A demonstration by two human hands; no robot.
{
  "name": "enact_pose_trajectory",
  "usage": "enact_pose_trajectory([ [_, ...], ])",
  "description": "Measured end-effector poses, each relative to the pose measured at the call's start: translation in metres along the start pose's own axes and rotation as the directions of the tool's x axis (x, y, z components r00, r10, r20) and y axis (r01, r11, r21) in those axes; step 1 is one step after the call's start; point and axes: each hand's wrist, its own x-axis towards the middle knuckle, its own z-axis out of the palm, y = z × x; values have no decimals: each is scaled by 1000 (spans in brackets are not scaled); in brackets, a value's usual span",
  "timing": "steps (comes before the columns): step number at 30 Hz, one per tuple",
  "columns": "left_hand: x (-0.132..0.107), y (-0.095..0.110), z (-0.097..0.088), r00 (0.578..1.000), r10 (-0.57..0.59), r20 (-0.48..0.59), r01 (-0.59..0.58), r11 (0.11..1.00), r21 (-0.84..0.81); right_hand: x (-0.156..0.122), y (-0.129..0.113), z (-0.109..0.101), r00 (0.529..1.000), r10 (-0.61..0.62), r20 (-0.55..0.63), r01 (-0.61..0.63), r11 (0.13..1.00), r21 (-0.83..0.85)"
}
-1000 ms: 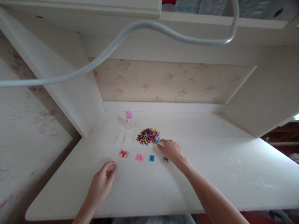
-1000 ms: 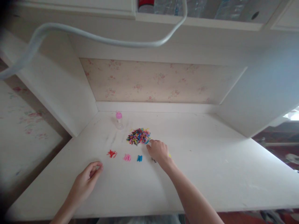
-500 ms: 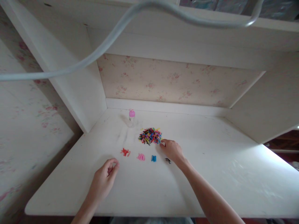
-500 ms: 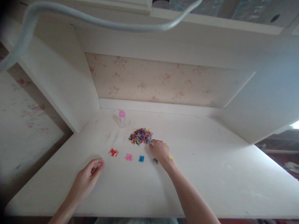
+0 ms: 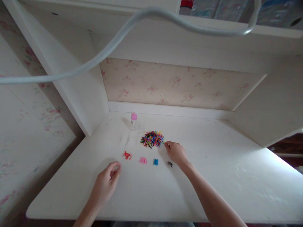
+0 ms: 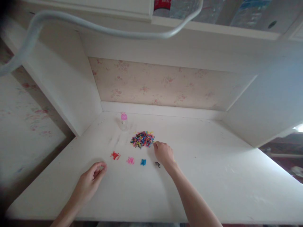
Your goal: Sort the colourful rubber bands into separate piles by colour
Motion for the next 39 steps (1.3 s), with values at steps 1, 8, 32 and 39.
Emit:
enact_pose_trajectory([
  [1,0,0,0,1000,-3,1,3,1000,-5,-1,2,-3,1000,0,-8,0,1000,7],
  [8,1,1,0,1000,-2,5,2,1000,-2,-37,0,-12,997,-60,-51,63,996,61],
  [32,0,0,1,1000,15,10,-16,997,81,-100,-21,17,980,-135,-144,137,991,4],
  [39,9,29,1,991,71,118,-87,986,139,-123,17,21,992,-38,-117,60,979,194],
])
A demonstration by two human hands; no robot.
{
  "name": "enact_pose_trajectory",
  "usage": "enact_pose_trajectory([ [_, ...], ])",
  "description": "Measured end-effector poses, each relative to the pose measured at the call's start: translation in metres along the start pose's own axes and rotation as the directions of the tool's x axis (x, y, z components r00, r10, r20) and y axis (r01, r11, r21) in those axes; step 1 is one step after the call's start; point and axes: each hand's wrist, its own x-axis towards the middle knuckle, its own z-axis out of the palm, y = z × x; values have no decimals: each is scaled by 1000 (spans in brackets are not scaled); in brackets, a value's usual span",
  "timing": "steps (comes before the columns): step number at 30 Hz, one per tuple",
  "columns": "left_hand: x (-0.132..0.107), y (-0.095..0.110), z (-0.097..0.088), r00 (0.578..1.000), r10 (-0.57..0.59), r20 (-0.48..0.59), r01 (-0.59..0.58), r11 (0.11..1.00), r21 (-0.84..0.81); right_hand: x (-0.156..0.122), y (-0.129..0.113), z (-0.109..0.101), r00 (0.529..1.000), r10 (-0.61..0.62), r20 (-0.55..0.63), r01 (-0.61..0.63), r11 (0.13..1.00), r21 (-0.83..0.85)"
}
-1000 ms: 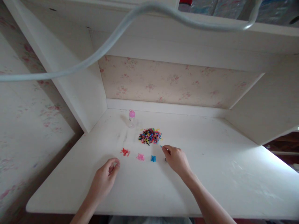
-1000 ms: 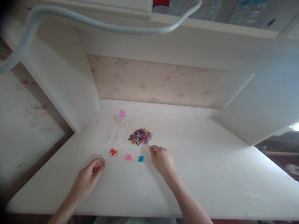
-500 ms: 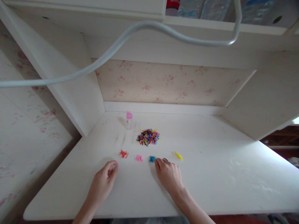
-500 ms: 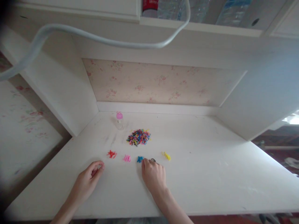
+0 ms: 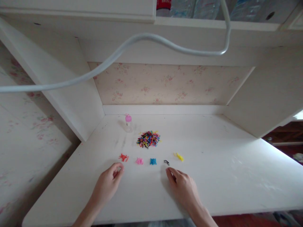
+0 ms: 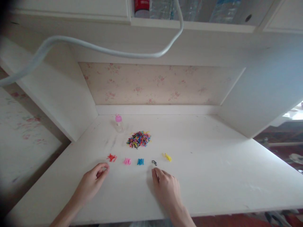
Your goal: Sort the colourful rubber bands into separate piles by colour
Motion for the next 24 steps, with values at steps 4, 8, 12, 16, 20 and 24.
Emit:
enact_pose_trajectory([
  [4,23,44,-3,983,159,91,-163,986,45,-9,14,3,998,42,-41,-36,988,153],
  [8,57,78,8,970,213,115,-235,945,229,-10,15,4,994,89,-69,-68,964,259],
  [12,88,92,31,976,192,105,-217,908,359,-9,14,1,995,72,-73,-49,962,270],
  [16,105,97,48,977,192,95,-214,885,413,-10,14,0,996,50,-71,-30,968,251],
  [20,113,100,58,969,229,95,-247,856,454,-10,15,-1,997,56,-61,-40,968,248],
  [24,118,99,64,958,263,112,-284,827,485,-9,16,-1,998,46,-53,-30,965,260],
])
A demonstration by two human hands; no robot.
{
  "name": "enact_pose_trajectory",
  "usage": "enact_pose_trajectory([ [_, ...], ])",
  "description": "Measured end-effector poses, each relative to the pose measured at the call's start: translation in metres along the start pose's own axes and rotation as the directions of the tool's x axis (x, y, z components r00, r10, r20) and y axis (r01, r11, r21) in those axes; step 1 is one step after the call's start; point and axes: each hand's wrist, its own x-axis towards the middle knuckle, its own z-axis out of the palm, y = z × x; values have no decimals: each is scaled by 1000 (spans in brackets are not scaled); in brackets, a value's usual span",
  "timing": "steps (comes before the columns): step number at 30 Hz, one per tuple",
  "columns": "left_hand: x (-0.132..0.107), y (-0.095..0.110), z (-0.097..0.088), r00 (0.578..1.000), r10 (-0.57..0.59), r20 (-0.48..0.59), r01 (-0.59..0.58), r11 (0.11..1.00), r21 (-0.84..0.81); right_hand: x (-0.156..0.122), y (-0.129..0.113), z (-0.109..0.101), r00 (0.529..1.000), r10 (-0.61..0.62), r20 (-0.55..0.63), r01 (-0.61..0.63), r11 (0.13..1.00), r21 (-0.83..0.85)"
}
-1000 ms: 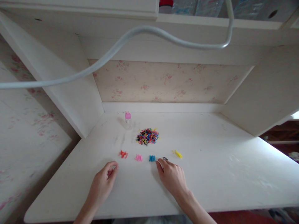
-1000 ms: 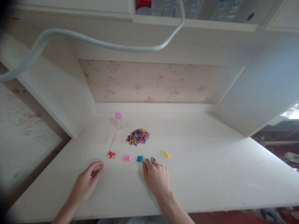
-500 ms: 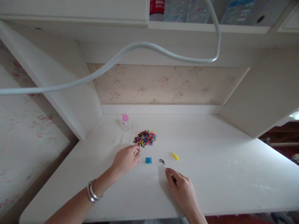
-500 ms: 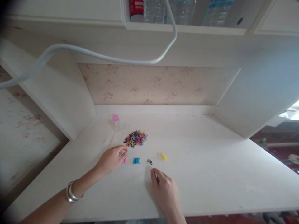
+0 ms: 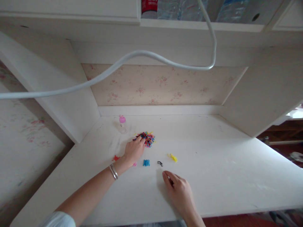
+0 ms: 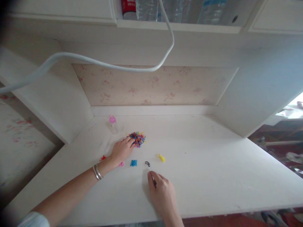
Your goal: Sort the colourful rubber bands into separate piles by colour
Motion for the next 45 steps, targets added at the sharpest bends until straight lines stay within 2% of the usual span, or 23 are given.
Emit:
enact_pose_trajectory([
  [9,2,-5,2,999,25,23,-25,999,30,0,-1,0,1000,6,-9,-6,1000,-13],
  [18,8,-8,1,1000,-23,18,23,1000,-3,1,-1,0,1000,10,7,-10,1000,-18],
  [28,10,-25,-6,995,-74,-71,64,988,-142,1,-1,0,1000,4,-2,-4,1000,-31],
  [33,15,-37,-14,991,-43,-128,9,966,-259,0,-2,0,1000,6,-4,-6,1000,-29],
  [36,5,-34,-18,988,-1,-155,-48,949,-311,0,-2,0,1000,6,-4,-7,999,-32],
  [41,-33,-16,-20,984,61,-170,-115,936,-332,0,-3,0,1000,8,8,-8,1000,-27],
  [45,-58,-2,-17,987,129,-99,-151,955,-256,1,-3,0,1000,8,-1,-8,999,-35],
])
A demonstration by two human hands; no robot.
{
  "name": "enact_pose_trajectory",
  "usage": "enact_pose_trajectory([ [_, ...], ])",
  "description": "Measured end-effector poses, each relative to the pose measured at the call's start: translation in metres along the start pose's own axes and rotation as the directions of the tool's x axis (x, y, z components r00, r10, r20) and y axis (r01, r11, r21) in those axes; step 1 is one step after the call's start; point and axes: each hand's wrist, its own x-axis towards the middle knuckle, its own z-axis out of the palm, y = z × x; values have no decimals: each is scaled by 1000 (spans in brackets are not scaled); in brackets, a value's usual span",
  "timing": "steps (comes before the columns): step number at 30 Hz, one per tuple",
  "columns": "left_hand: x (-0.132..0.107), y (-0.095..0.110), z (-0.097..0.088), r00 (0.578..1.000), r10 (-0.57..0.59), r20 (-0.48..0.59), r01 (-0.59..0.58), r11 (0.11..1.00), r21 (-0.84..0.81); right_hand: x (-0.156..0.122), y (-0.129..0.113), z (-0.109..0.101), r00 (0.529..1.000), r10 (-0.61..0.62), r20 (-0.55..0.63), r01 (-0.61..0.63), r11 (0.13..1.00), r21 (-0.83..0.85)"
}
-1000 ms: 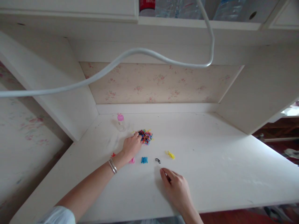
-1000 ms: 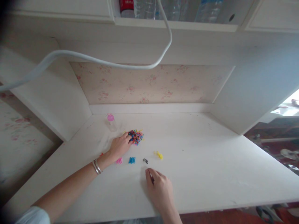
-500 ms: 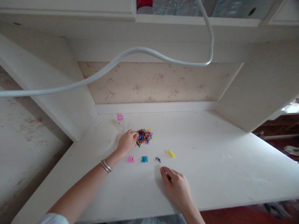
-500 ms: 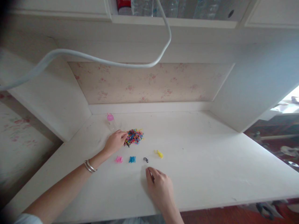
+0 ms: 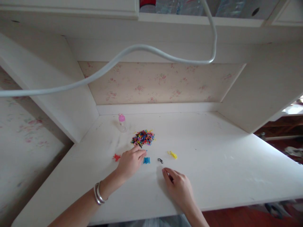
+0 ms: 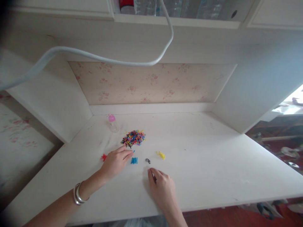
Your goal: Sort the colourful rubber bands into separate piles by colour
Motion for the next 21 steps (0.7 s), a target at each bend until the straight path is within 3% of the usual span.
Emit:
enact_pose_trajectory([
  [6,-12,6,10,991,36,126,-48,994,95,1,0,1,1000,1,-1,-1,1000,10],
  [12,-9,0,-3,989,79,122,-71,995,-75,0,0,1,1000,8,11,-8,1000,23],
  [17,-20,-19,-23,999,-47,-7,44,968,-246,5,-5,-5,999,17,30,-19,997,79],
  [21,-54,-43,-23,977,-212,-2,196,907,-373,25,-17,-19,998,-55,44,54,998,11],
])
